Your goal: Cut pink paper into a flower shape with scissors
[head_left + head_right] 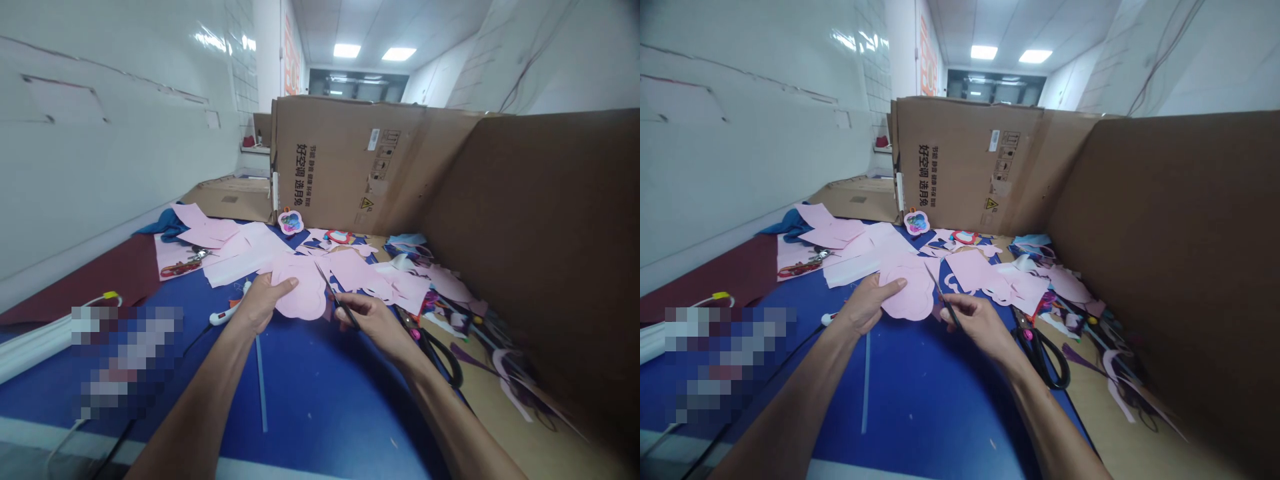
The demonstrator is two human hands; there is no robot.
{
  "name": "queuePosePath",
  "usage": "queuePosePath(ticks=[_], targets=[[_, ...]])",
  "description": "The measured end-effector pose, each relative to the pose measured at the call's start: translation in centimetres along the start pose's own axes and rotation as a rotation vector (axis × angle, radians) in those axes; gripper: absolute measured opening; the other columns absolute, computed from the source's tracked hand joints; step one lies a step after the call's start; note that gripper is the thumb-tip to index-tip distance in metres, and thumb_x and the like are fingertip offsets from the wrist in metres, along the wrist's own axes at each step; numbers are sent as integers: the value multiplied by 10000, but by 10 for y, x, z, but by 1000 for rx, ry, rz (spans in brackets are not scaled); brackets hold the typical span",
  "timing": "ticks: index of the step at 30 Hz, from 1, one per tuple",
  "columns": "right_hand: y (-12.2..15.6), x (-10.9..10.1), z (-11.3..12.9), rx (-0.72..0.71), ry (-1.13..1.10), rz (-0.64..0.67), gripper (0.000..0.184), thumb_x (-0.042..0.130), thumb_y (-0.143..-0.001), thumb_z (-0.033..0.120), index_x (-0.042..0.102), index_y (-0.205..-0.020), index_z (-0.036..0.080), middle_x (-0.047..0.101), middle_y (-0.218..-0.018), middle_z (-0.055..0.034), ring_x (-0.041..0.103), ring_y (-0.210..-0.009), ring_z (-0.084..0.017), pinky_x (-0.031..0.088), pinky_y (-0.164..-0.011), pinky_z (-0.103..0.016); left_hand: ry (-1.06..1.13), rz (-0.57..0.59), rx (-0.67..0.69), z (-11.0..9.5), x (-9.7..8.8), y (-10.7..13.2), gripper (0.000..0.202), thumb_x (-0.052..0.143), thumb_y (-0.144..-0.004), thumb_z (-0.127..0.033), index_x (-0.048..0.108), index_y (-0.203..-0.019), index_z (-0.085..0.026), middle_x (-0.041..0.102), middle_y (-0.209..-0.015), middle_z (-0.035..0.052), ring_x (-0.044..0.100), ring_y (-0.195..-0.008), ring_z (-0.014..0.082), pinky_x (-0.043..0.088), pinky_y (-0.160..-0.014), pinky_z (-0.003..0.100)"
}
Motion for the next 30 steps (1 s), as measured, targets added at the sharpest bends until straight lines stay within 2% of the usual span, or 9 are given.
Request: queuePosePath(ticks=[5, 12, 30], targets=[[0, 1, -1, -12, -31, 17, 534, 821, -782, 527, 791, -1187, 180, 722, -832, -35, 619, -694, -169, 493, -712, -327, -23, 15, 12, 0, 0, -1, 477, 880, -746, -335, 767, -1156, -118, 798, -1125, 159, 760, -965, 276, 566, -919, 396], [0, 3, 0, 2, -54, 12, 504, 828, -784, 504, 788, -1182, 198, 699, -823, -17, 616, -702, -161, 496, -732, -322, -53, 28, -1, 0, 2, 0, 460, 876, -741, -355, 776, -1116, -108, 810, -1060, 152, 761, -937, 278, 573, -865, 380], [1, 1, 4, -17, 63, 25, 537, 777, -819, 552, 791, -1207, 181, 709, -802, -35, 602, -704, -172, 481, -701, -317, -51, 29, -24, 4, -3, -2, 442, 866, -747, -337, 776, -1115, -110, 808, -1067, 151, 757, -918, 274, 565, -883, 392]])
Point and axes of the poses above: each hand's wrist, its own y-axis away from the middle knuckle, its own x-axis out of the palm, z = x × y, the point moved 4 cm from there along -y, towards the middle knuckle
